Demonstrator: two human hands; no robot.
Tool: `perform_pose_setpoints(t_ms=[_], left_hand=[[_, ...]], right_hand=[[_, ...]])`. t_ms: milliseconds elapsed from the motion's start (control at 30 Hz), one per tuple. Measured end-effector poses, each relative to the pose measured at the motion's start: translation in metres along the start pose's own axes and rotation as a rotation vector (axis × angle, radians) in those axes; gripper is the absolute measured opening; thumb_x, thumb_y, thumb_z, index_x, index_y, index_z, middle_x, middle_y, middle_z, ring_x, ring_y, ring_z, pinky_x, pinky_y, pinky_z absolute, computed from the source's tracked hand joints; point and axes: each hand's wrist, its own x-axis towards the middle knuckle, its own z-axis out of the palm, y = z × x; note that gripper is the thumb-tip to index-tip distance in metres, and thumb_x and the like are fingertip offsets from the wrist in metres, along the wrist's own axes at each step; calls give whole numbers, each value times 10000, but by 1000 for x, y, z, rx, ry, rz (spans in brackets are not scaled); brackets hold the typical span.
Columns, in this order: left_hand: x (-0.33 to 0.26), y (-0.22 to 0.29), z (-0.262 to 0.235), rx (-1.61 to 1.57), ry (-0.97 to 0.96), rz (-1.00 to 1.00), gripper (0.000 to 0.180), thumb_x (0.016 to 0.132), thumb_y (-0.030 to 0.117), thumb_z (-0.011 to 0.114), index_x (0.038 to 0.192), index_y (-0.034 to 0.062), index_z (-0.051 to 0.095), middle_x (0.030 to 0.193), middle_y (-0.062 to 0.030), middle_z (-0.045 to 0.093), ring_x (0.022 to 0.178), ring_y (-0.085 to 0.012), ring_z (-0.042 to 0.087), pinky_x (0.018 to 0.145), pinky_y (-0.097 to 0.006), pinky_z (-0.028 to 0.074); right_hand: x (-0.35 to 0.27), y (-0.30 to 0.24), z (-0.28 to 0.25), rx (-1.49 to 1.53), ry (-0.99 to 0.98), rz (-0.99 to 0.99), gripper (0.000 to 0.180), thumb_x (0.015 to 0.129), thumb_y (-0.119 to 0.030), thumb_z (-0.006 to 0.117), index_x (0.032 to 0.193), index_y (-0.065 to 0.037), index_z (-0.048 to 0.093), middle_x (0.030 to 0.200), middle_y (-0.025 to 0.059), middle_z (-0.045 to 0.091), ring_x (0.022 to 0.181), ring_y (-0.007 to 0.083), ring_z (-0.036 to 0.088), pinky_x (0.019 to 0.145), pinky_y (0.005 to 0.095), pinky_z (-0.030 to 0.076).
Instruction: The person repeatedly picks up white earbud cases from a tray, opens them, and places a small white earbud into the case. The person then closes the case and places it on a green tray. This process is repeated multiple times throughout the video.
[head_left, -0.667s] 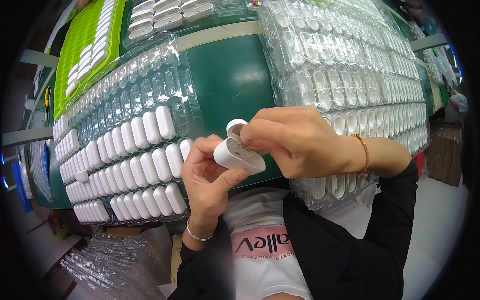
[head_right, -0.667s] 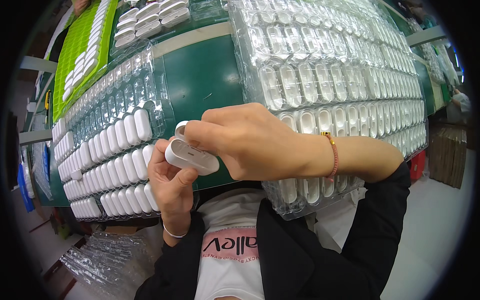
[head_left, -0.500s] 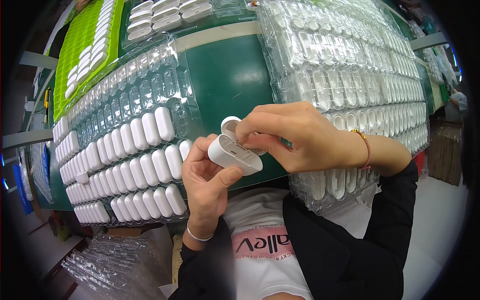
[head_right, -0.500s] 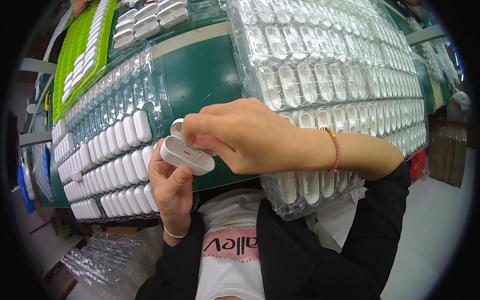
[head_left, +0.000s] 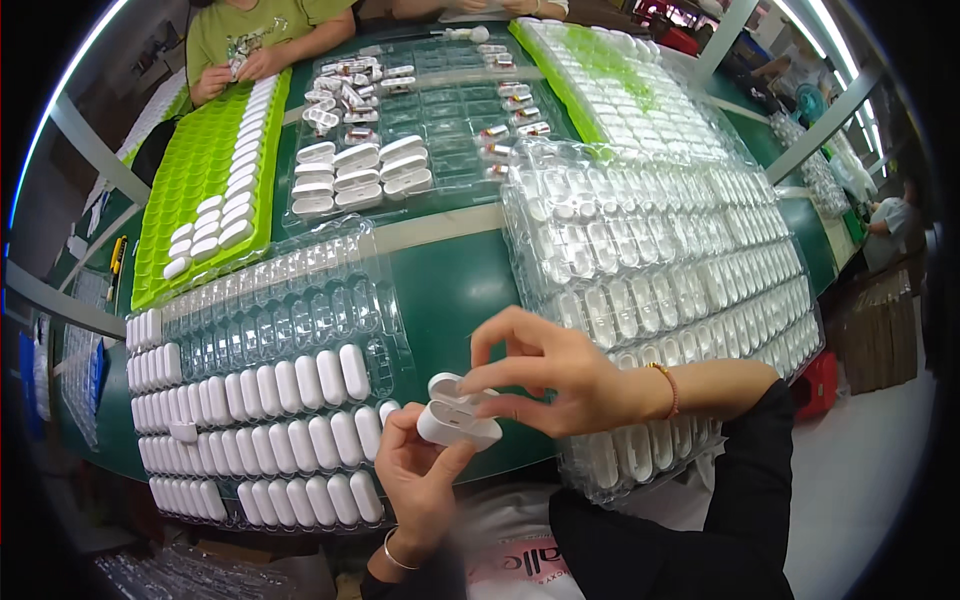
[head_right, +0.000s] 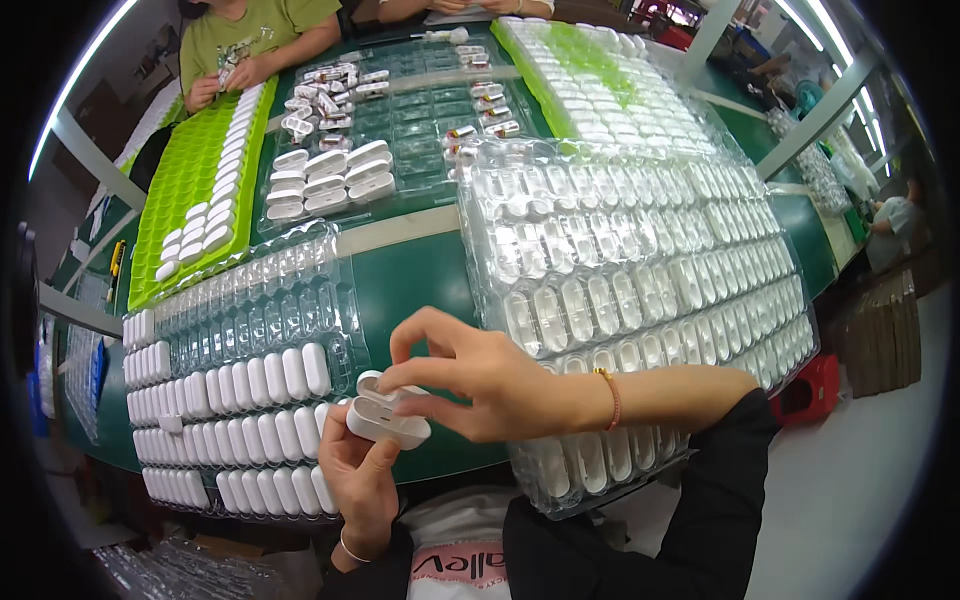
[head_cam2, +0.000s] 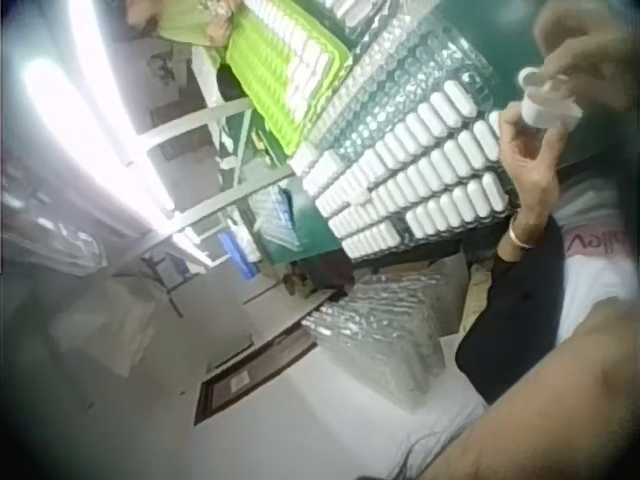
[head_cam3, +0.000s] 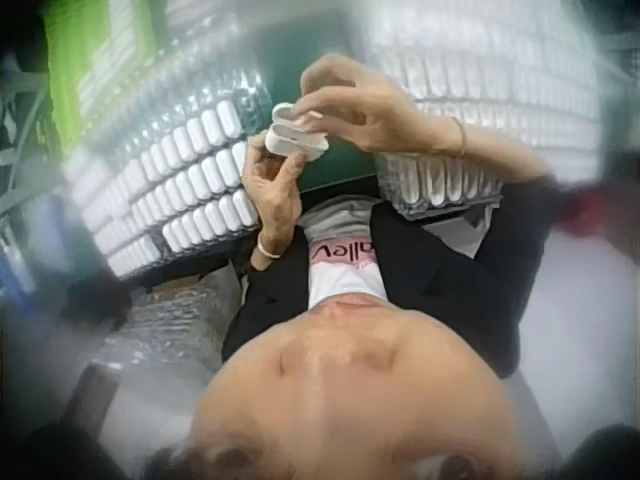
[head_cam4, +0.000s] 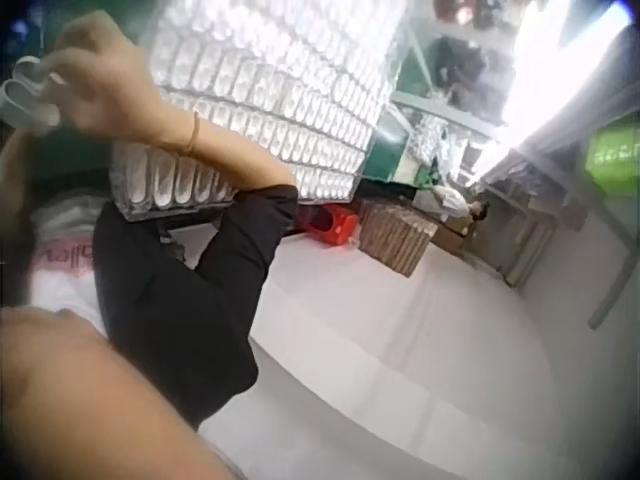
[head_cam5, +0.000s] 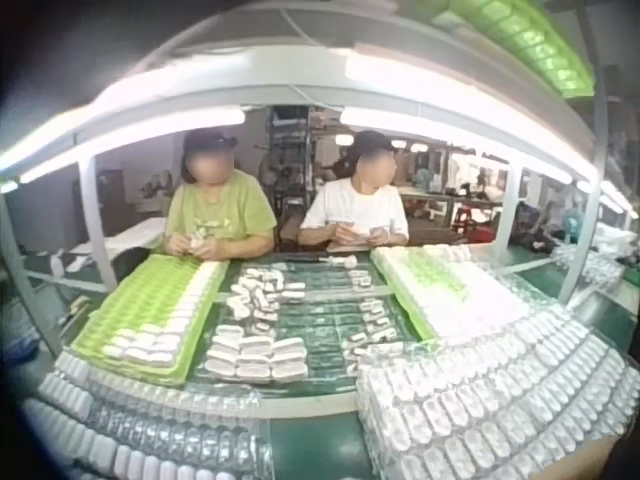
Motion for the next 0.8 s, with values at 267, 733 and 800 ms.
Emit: perform_pose_setpoints(t_ms=[267, 733, 800], left_hand=[[-3, -5, -19, -3, 52, 86, 379, 848, -19, 679, 1173, -25, 483, 1114, -100, 592, 1049, -165, 593, 896, -314, 497], [-13, 19, -39, 342, 122, 302, 233, 889, -91, 519, 1112, -29, 493, 1080, -137, 568, 936, -158, 565, 841, -281, 475], [-14, 20, -42, 336, 161, 296, 224, 888, -106, 518, 1094, -21, 497, 1031, -127, 585, 892, -153, 574, 813, -266, 477]], right_hand=[[6, -11, 27, -29, -90, 16, 173, 815, -108, 695, 968, -57, 632, 884, 107, 632, 750, 327, 634, 612, 381, 511], [216, 175, -87, -673, 221, 78, 182, 747, -101, 615, 878, -48, 728, 831, 166, 695, 795, 337, 673, 760, 395, 527], [230, 198, -88, -729, 170, 110, 180, 742, -91, 613, 873, -66, 733, 848, 155, 699, 822, 334, 672, 771, 401, 528]])
